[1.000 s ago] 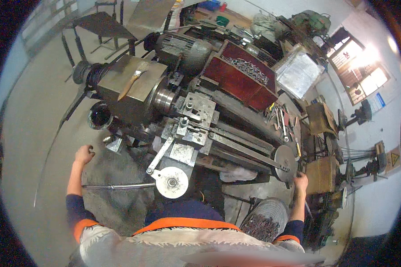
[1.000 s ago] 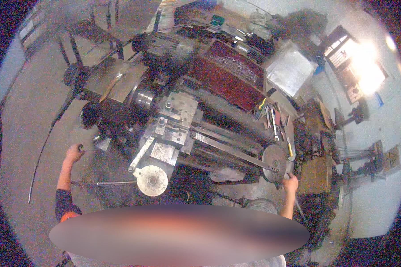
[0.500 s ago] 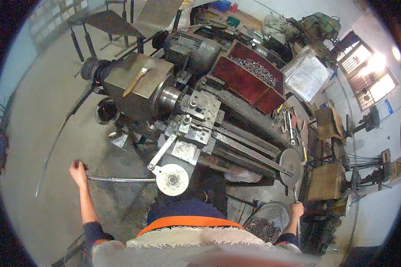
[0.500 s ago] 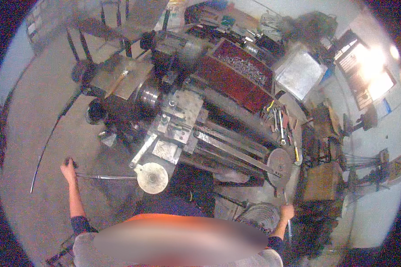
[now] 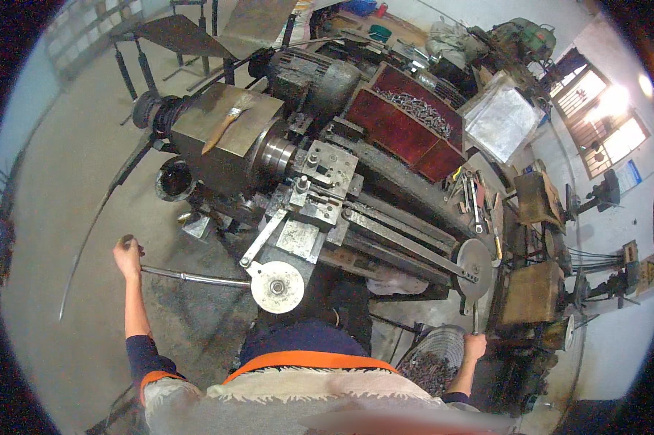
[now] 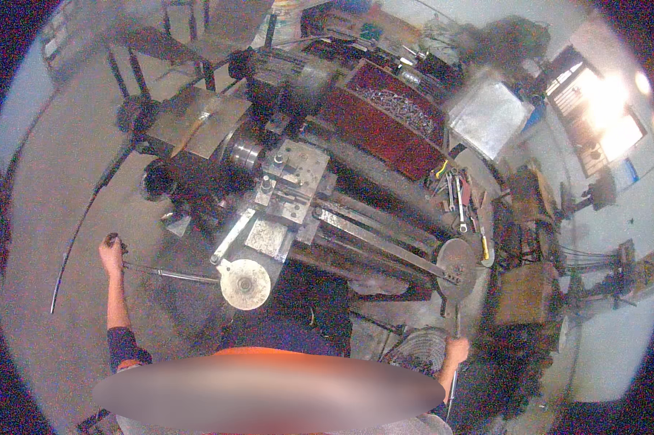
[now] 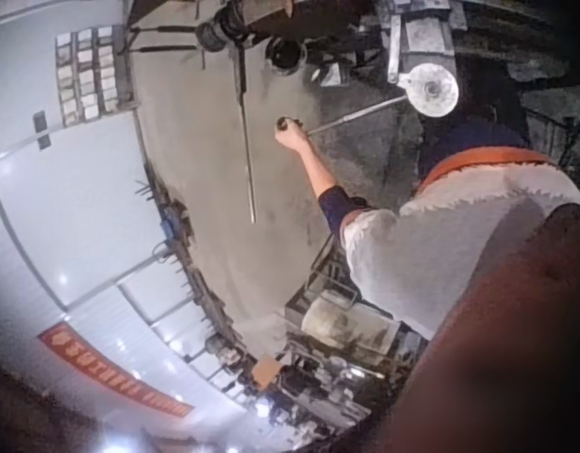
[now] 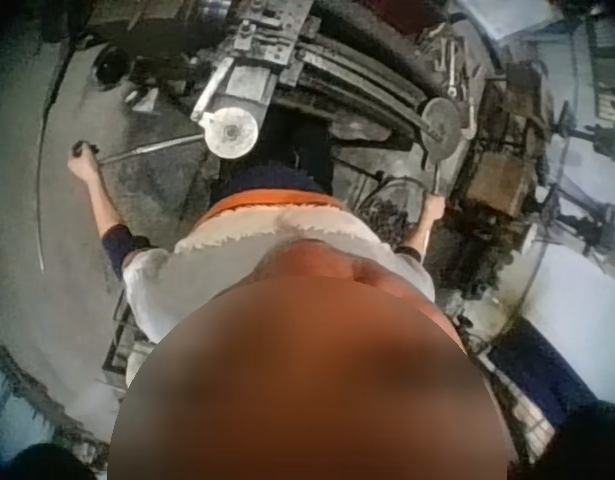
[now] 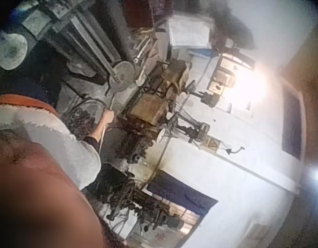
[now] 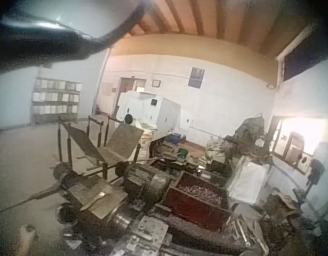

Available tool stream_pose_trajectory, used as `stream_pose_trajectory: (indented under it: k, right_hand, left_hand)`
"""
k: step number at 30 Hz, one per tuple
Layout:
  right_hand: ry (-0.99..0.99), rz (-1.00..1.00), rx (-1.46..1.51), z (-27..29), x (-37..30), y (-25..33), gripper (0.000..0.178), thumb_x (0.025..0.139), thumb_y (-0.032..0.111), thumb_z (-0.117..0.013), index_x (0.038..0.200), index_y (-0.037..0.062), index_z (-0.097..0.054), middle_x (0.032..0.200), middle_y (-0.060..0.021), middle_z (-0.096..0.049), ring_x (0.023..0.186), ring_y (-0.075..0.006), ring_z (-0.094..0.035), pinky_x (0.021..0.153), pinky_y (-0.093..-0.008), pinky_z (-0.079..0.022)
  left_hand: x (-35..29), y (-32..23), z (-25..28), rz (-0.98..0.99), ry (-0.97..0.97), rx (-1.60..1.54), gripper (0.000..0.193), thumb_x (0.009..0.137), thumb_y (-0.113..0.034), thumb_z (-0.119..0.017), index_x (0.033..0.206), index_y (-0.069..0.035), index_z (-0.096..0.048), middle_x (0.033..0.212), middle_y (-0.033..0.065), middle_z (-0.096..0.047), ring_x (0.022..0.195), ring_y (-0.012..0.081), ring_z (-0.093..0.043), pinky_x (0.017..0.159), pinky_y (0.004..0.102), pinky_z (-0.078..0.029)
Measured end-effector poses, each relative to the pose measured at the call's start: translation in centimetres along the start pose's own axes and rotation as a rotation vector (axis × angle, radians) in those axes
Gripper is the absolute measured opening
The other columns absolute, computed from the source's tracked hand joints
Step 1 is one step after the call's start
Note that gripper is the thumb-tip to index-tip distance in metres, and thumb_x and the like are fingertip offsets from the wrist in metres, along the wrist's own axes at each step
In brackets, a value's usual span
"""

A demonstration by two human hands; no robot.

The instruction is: The person operates a metal lathe, repeatedly loading small cylindrical metal parts into the chuck, machining them, and removing the finished pieces. The person uses both hands to handle the parts and adjust the machine controls throughout the process.

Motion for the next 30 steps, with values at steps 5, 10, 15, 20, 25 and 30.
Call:
stream_pose_trajectory:
  k: [5, 10, 15, 20, 25, 30]
  right_hand:
    - [-0.056, -0.021, 0.086, -0.6, 0.6, -0.2, 0.035, 0.062, 0.029, -0.06, 0.083, 0.0013, -0.064, 0.088, -0.0222, -0.063, 0.085, -0.0394, -0.06, 0.077, -0.0443, -0.047]
    - [-0.028, 0.021, -0.023, -0.5, 3.0, -1.1, 0.04, 0.061, 0.034, -0.062, 0.086, 0.0023, -0.065, 0.092, -0.0193, -0.063, 0.087, -0.0365, -0.061, 0.078, -0.0437, -0.047]
    - [0.038, -0.045, -0.071, -1.4, 9.3, -1.9, 0.042, 0.063, 0.032, -0.063, 0.094, 0.0029, -0.062, 0.096, -0.0191, -0.063, 0.092, -0.0347, -0.06, 0.079, -0.0434, -0.047]
    - [0.078, 0.05, -0.042, -5.1, 13.4, -3.5, 0.035, 0.066, 0.029, -0.06, 0.087, 0.001, -0.06, 0.092, -0.0217, -0.062, 0.09, -0.0373, -0.059, 0.078, -0.0442, -0.047]
    - [0.013, 0.103, -0.083, -5.5, 9.7, -4.2, 0.032, 0.07, 0.029, -0.055, 0.083, -0.0001, -0.059, 0.088, -0.0224, -0.062, 0.085, -0.039, -0.06, 0.076, -0.0453, -0.048]
    - [0.098, -0.068, 0.049, -3.4, 5.1, -2.5, 0.035, 0.066, 0.026, -0.058, 0.088, -0.0015, -0.063, 0.092, -0.0235, -0.062, 0.089, -0.0391, -0.06, 0.08, -0.0432, -0.047]
  left_hand:
    - [0.2, 0.7, -0.2, -0.011, -0.019, 0.035, 0.02, 0.078, -0.008, -0.054, 0.093, 0.004, -0.06, 0.063, 0.0122, -0.06, 0.05, 0.0152, -0.058, 0.047, 0.0269, -0.046]
    - [-1.9, 1.5, 0.0, 0.008, -0.102, 0.157, 0.022, 0.076, -0.01, -0.056, 0.093, 0.001, -0.062, 0.072, 0.0116, -0.064, 0.064, 0.0175, -0.062, 0.061, 0.0298, -0.048]
    - [-1.8, -0.5, -2.0, -0.054, -0.268, 0.356, 0.026, 0.072, -0.018, -0.06, 0.093, -0.004, -0.065, 0.082, 0.0108, -0.065, 0.075, 0.0217, -0.061, 0.071, 0.0319, -0.046]
    - [4.4, -0.6, -8.5, -0.071, -0.039, 0.151, 0.031, 0.071, -0.02, -0.061, 0.096, -0.004, -0.064, 0.077, 0.011, -0.063, 0.071, 0.0219, -0.059, 0.07, 0.0339, -0.045]
    - [4.0, -9.8, -16.1, -0.283, -0.025, 0.27, 0.032, 0.07, -0.019, -0.062, 0.097, -0.002, -0.063, 0.082, 0.0109, -0.065, 0.075, 0.0196, -0.061, 0.072, 0.03, -0.046]
    - [5.6, -7.7, -15.8, -0.198, 0.078, 0.208, 0.028, 0.07, -0.018, -0.061, 0.093, -0.003, -0.064, 0.081, 0.0102, -0.065, 0.075, 0.0203, -0.062, 0.072, 0.0314, -0.046]
Point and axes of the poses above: each hand's wrist, its own x-axis towards the middle knuckle, its own z-axis out of the back of the hand, y = z × x, the point moved 3 cm from there along x, towards the middle knuckle
